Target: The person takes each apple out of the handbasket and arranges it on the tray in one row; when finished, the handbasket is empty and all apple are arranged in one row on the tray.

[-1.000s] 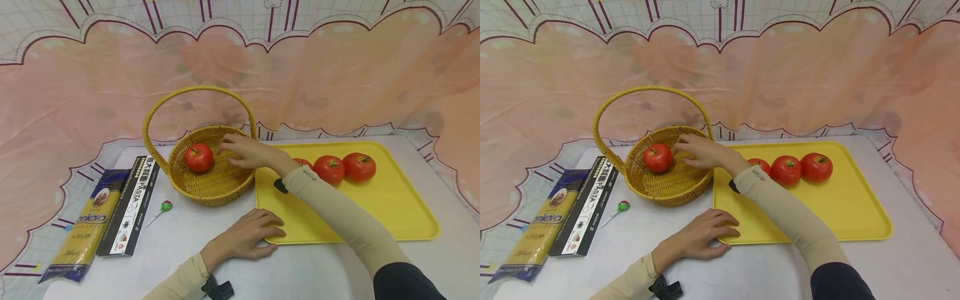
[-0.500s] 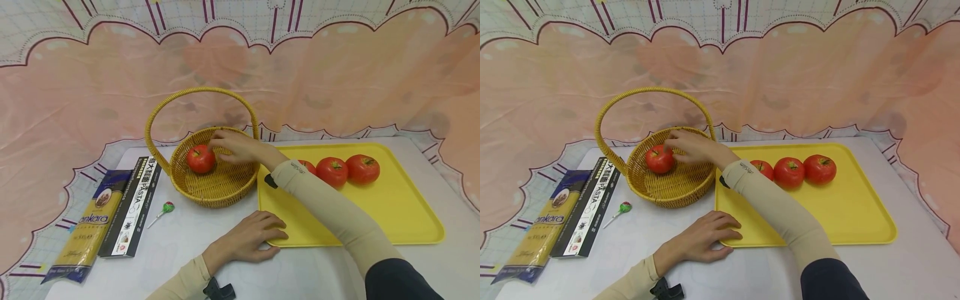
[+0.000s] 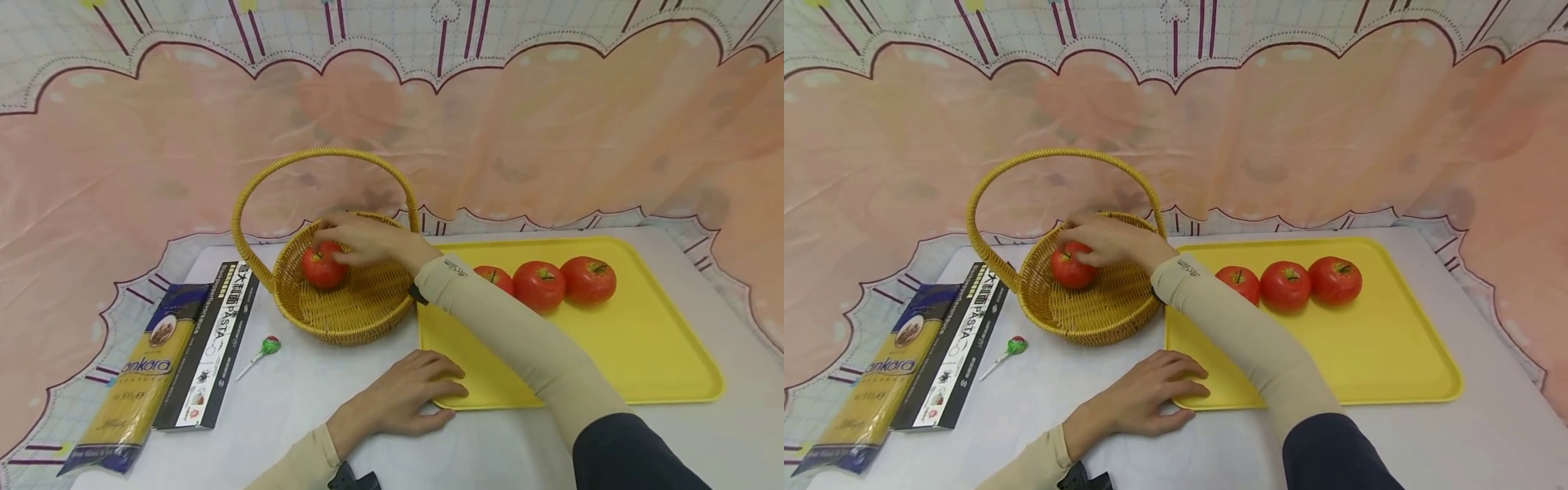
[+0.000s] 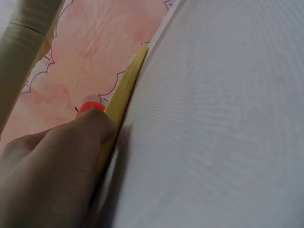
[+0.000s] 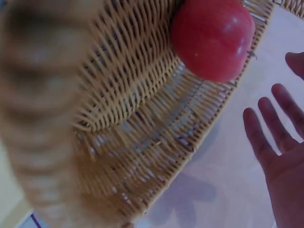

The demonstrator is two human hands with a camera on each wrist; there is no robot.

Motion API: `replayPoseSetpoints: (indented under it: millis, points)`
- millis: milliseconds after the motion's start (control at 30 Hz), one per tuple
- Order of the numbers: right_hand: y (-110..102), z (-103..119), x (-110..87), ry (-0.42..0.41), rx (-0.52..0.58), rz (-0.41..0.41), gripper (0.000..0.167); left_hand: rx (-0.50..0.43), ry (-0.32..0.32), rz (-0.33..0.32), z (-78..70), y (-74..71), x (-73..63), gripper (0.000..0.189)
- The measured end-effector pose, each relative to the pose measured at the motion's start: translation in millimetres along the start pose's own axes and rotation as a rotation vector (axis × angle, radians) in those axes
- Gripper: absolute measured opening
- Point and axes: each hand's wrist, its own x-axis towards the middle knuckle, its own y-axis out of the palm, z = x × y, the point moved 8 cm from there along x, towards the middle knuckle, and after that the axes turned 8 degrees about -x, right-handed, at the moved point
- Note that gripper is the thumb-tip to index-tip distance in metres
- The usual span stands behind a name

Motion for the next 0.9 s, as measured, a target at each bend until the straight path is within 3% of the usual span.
replayPoseSetpoints:
  millis: [467, 900]
  points:
    - [10, -9, 9.8, 0.034, 0.012, 0.096, 0.031, -0.004, 0.016, -0.009, 0.2, 1.8, 2.4, 0.028]
    - [34, 1, 26.9, 0.038, 0.055, 0.256, 0.044, 0.001, -0.009, -0.014, 0.2, 1.9, -0.9, 0.028]
